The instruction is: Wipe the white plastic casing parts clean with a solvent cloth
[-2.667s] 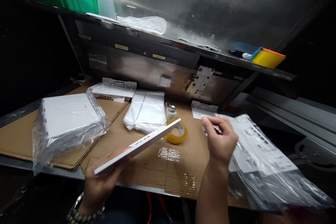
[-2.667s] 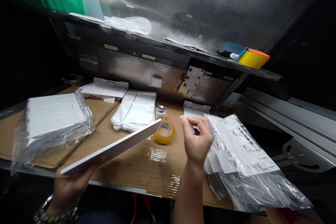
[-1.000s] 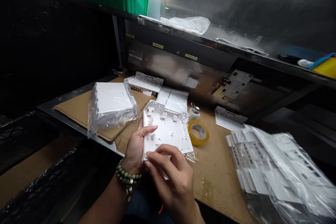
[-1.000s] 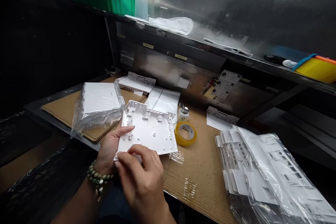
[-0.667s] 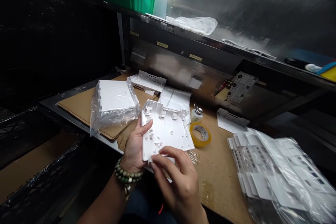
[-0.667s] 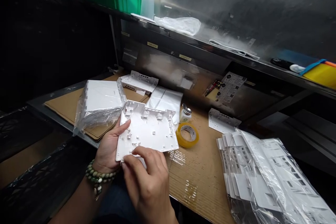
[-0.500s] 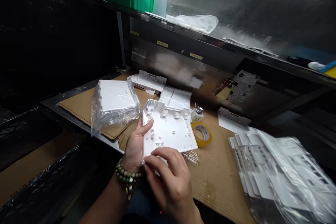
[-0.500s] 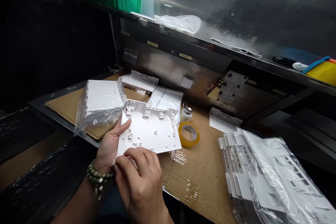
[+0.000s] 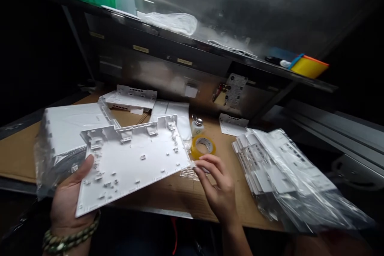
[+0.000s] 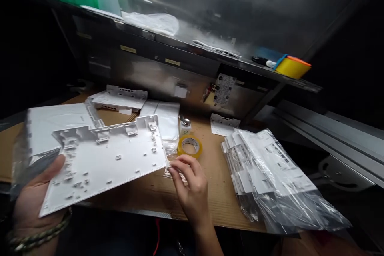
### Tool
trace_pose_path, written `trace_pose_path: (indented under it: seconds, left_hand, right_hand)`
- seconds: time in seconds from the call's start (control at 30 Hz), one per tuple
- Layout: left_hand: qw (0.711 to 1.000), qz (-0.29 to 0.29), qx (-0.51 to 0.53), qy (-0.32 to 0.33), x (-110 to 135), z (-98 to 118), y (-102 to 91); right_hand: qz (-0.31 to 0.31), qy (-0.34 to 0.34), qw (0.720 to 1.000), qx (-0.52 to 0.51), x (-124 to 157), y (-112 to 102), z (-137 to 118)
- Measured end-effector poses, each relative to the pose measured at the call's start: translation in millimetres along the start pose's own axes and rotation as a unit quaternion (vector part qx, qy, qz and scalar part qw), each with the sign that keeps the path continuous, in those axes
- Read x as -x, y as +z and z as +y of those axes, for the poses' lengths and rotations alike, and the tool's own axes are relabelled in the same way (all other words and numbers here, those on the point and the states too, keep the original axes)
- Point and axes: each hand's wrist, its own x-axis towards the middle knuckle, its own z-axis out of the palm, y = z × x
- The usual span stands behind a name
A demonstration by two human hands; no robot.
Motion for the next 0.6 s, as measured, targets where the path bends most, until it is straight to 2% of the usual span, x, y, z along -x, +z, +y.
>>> trace_pose_path:
  seconds: [0.1, 0.27, 0.37, 0.43, 0.5, 0.6]
  left_hand:
    - [1.0, 0.028, -0.008, -0.008, -3.1, -1.1, -8.5]
    - [0.999, 0.034, 0.008, -0.038, -8.2, 1.2, -21.6]
    - [0.997, 0.054, 0.027, -0.04, -9.3, 2.4, -22.7]
    - [0.999, 0.026, 0.029, -0.029, -9.8, 3.9, -24.3]
    - [0.999, -0.034, 0.011, -0.029, -11.5, 6.3, -31.7]
    - [0.99, -0.113, -0.035, -0.071, -17.4, 9.5, -58.1]
  right_hand:
    - [-0.016, -0.003, 1.0, -0.007, -1.4, 13.1, 4.4]
    - [-0.008, 0.014, 1.0, -0.016, -2.2, 14.2, 8.8]
    - [-0.037, -0.011, 0.999, -0.006, -2.2, 18.3, 14.1]
    - [-0.029, -0.007, 0.999, 0.016, -5.5, 21.1, 21.7]
    - [0.012, 0.022, 0.999, 0.025, -12.6, 21.8, 27.6]
    - [0.078, 0.038, 0.996, 0.014, -28.4, 21.8, 24.7]
